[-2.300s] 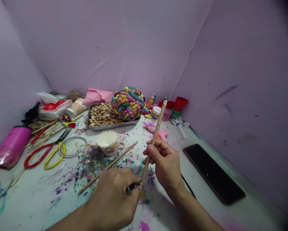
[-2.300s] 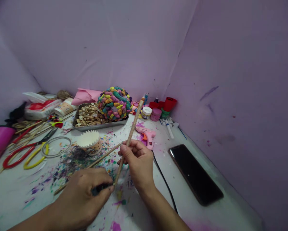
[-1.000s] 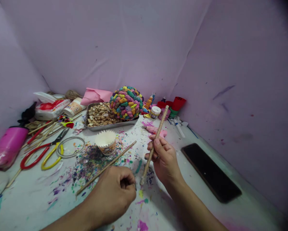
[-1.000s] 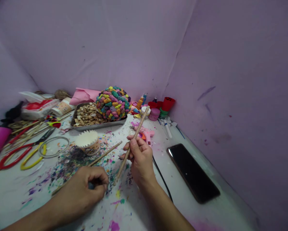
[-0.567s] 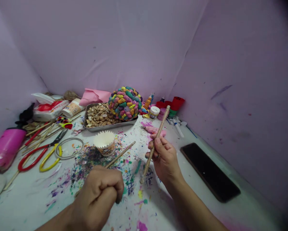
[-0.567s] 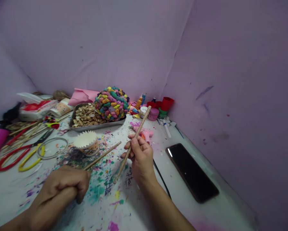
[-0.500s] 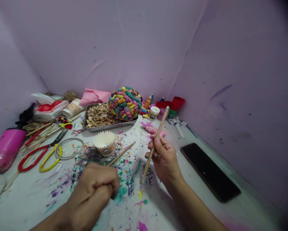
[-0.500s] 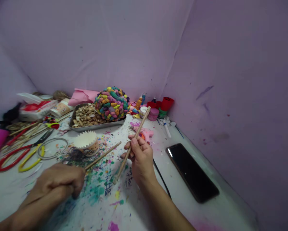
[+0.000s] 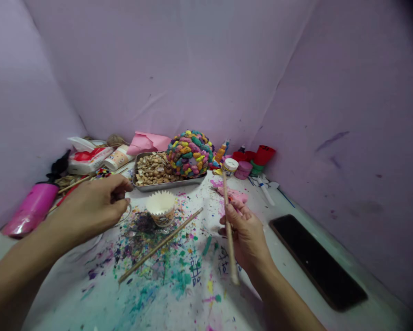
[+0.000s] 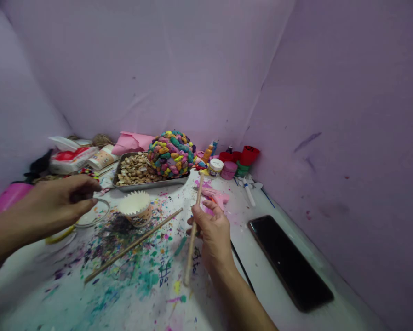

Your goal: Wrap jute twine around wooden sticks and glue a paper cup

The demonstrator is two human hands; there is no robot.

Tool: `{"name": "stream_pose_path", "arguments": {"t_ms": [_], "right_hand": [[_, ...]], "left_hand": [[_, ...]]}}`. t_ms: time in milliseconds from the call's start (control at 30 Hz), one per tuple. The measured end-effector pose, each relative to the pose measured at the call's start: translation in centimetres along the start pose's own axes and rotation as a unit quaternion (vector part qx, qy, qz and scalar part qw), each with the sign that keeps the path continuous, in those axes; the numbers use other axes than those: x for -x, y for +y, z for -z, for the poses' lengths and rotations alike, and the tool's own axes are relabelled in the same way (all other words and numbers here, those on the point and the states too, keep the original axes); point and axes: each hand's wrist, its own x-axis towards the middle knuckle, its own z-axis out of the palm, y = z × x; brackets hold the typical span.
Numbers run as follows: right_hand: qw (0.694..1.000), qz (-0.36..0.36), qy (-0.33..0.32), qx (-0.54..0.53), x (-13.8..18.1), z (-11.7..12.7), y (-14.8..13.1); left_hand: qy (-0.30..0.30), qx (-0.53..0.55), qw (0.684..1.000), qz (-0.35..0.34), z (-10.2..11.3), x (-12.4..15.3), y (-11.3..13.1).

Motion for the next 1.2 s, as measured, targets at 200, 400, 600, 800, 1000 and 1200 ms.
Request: {"name": "stream_pose_path", "arguments": {"t_ms": [200, 400, 600, 800, 1000, 1200], "right_hand": [[0.993, 0.040, -0.097, 0.047, 0.2, 0.3, 0.2], [0.979, 0.084, -0.184, 0.020, 0.4, 0.7, 0.2], [0.967, 0.098, -0.232, 0.036, 0.9, 0.2, 0.5], [0.972, 0.104, -0.209, 0.022, 1.1, -0.3, 0.8], [0.983, 0.092, -0.160, 0.026, 1.3, -0.4, 0.5], [0.978, 0.123, -0.153, 0.068, 0.7, 0.9, -1.3]], "left_hand": [[-0.238, 0.146, 0.959, -0.058, -3.0, -1.0, -2.9], [-0.242, 0.223, 0.943, -0.053, -4.4, -0.8, -1.4], [-0.200, 0.270, 0.941, -0.040, -6.2, -0.8, -1.8], [-0.182, 0.314, 0.931, -0.029, -6.5, -0.7, -0.9], [-0.137, 0.395, 0.908, 0.015, -7.1, -0.3, 1.4], [-0.088, 0.436, 0.895, -0.007, -8.3, 0.8, 2.9]]}}
